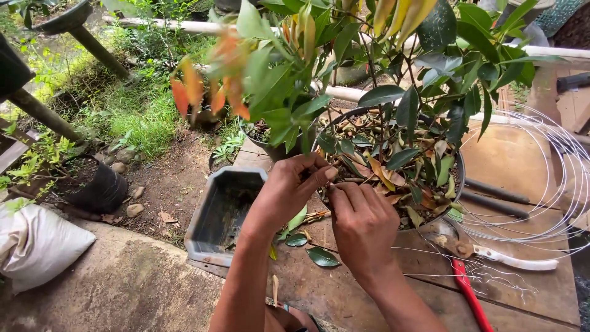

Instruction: The person wraps wire around a plant branch to shape it for bonsai or decorative purposes.

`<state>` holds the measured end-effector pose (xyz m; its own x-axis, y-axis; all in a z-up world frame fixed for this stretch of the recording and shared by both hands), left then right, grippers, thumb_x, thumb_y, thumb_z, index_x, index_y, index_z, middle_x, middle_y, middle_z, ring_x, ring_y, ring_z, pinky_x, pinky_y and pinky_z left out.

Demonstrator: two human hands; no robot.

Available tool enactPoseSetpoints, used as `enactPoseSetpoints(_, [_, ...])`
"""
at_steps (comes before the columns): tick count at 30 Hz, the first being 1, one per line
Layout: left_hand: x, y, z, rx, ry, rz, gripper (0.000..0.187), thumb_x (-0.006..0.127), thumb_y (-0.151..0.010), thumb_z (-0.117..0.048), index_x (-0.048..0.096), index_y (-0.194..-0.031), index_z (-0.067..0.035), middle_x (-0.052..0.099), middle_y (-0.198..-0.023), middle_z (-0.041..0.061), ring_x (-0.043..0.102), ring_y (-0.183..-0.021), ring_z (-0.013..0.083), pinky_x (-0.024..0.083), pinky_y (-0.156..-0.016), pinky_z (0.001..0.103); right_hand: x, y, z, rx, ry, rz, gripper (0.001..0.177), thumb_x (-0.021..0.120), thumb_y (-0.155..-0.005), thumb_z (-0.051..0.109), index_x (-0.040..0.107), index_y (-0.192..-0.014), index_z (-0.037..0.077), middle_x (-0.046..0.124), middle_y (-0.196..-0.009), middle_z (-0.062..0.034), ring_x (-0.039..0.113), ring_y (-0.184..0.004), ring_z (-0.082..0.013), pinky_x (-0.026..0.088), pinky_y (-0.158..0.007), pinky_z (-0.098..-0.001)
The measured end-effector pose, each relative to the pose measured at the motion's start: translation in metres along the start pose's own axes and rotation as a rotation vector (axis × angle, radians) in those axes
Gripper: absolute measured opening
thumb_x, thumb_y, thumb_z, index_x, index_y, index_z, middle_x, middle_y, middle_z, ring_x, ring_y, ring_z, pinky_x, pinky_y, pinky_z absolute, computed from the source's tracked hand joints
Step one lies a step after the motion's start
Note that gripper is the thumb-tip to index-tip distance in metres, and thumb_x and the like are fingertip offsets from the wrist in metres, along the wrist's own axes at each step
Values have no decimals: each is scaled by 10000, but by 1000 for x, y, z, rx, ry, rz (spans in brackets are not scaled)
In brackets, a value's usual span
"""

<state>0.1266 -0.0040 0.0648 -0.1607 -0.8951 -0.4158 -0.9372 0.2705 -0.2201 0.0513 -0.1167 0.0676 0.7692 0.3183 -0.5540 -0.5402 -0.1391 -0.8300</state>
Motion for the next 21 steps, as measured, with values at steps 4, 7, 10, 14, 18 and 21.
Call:
enactPoseSetpoints(4, [2,6,6,59,134,-4,115,710,-951,-129,708,-925,-17,663,-795,-4,508,-655,66,452,-589,229,-8,-7,-7,111,-104,26,73,768,-827,66,744,-896,62,741,-920,-25,608,-716,-181,487,-639,-331])
enactPoseSetpoints(7, [3,14,14,78,182,10,145,672,-973,-132,743,-1062,-41,751,-913,15,573,-713,65,495,-633,221,-6,-5,-13,160,-159,72,127,785,-830,95,750,-950,72,740,-921,-14,626,-754,-185,499,-661,-338])
enactPoseSetpoints(10, [-1,18,21,112,197,65,323,706,-928,-105,696,-1249,-67,745,-1067,37,574,-753,65,509,-702,238,-5,-4,-15,175,-205,112,180,790,-837,127,737,-1001,76,730,-955,-16,637,-803,-201,514,-705,-356])
enactPoseSetpoints(14, [-13,31,29,129,103,136,647,839,-785,-51,629,-1390,-139,680,-1136,-8,613,-913,93,549,-886,298,-9,-4,-20,222,-357,152,191,768,-842,92,733,-1021,35,732,-1023,-56,664,-873,-224,534,-788,-369])
enactPoseSetpoints(18, [-25,38,31,35,125,49,498,791,-825,-59,677,-1307,-104,747,-1134,16,661,-896,111,580,-857,290,-27,-3,-27,275,-502,141,266,735,-793,-55,751,-1053,-5,746,-1065,-98,715,-836,-197,605,-740,-301])
enactPoseSetpoints(21, [-30,41,40,72,264,-24,438,763,-886,-89,685,-1317,-92,758,-1132,34,641,-934,116,538,-871,285,-44,2,-37,299,-533,91,272,711,-807,-74,733,-1070,-5,768,-1085,-161,741,-890,-224,641,-818,-302])
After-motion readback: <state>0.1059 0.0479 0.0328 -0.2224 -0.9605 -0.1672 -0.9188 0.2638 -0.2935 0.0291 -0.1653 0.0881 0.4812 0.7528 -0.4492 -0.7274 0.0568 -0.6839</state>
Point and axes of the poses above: each hand's wrist, its own y-axis away from the middle knuckle, its own x-axis out of the palm, z = x × y, the point moved 7 cm from there along -y, towards the middle knuckle
